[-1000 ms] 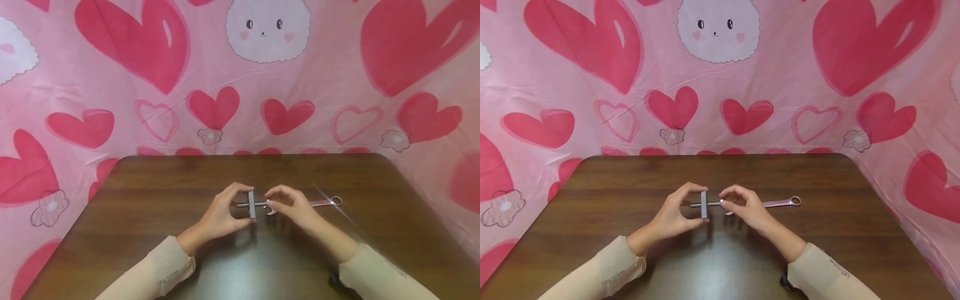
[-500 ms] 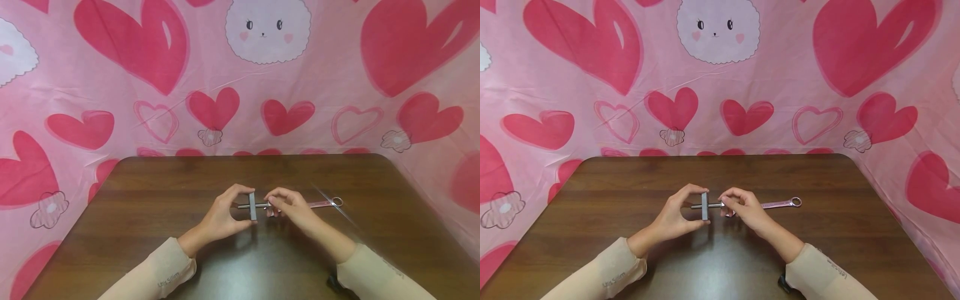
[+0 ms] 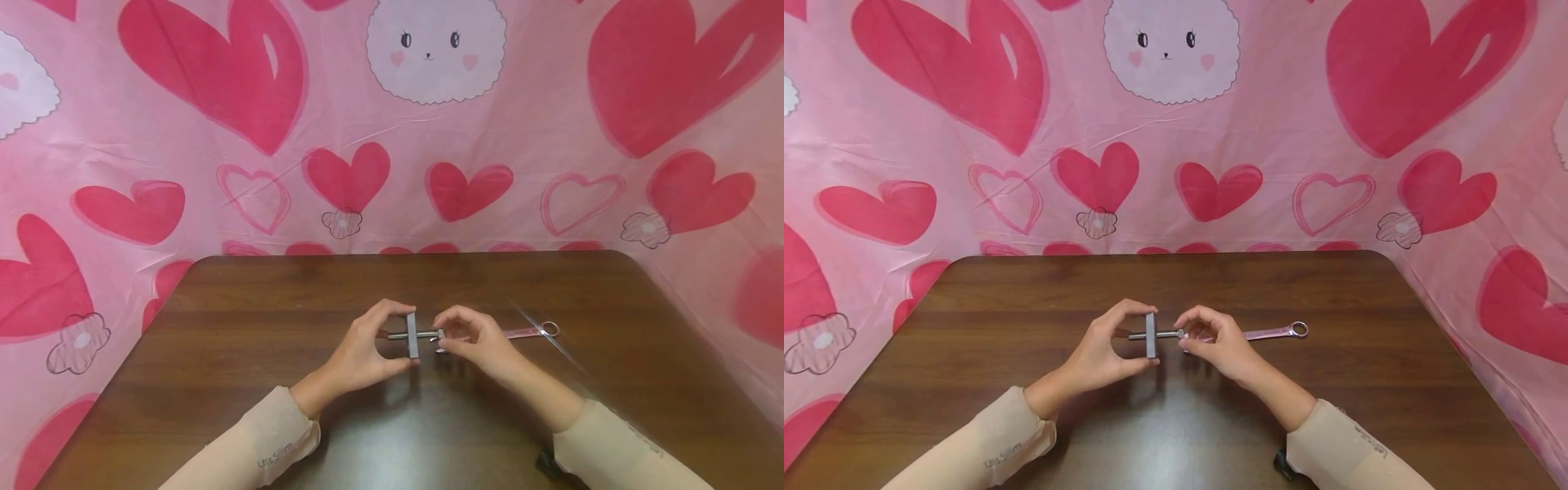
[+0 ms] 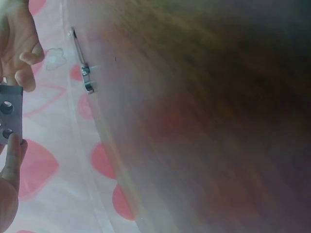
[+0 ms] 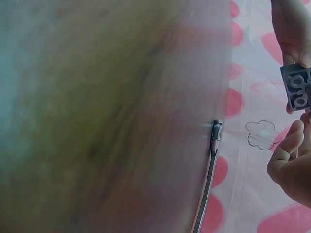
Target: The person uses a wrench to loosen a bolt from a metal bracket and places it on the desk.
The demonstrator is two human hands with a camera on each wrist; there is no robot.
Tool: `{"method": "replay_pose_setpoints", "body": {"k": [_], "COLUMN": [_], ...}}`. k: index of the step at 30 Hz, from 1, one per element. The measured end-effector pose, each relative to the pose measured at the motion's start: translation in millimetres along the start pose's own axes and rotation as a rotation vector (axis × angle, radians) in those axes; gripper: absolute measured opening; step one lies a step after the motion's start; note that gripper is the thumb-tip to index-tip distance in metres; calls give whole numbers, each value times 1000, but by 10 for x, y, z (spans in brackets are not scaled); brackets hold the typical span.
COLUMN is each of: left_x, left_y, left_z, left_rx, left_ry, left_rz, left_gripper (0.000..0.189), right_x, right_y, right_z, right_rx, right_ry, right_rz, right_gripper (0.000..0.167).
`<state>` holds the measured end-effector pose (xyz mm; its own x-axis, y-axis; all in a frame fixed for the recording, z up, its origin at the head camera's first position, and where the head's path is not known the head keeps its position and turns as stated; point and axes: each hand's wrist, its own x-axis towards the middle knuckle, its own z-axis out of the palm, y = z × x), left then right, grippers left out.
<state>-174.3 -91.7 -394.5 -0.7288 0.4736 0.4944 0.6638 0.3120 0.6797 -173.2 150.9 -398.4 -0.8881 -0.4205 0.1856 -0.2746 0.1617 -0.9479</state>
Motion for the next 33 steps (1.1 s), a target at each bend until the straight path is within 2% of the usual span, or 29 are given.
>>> {"method": "replay_pose_setpoints", "body": {"k": [3, 12, 18, 26, 29, 33], "left_x": [0, -16, -21, -25, -31, -34], "left_y": [2, 2, 5, 2, 1, -4], "left_z": [1, 2, 4, 13, 13, 3], "left_rx": [-2, 4, 7, 1, 2, -2], "left_ry": [-1, 10, 14, 25, 20, 27], "left_rz": [-1, 6, 23, 49, 48, 48], "left_gripper": [67, 67, 67, 68, 68, 68], "right_x": [-9, -11, 17, 45, 46, 38], "right_y": [8, -3, -31, -25, -14, -14], "right_z": [-13, -54, -24, 20, 27, 36], "right_rx": [-3, 18, 55, 69, 67, 29], "right_ry": [-6, -17, -41, -13, 8, 31], "right_rz": [-16, 100, 104, 125, 122, 75], "right_gripper": [23, 28, 23, 30, 25, 16]}}
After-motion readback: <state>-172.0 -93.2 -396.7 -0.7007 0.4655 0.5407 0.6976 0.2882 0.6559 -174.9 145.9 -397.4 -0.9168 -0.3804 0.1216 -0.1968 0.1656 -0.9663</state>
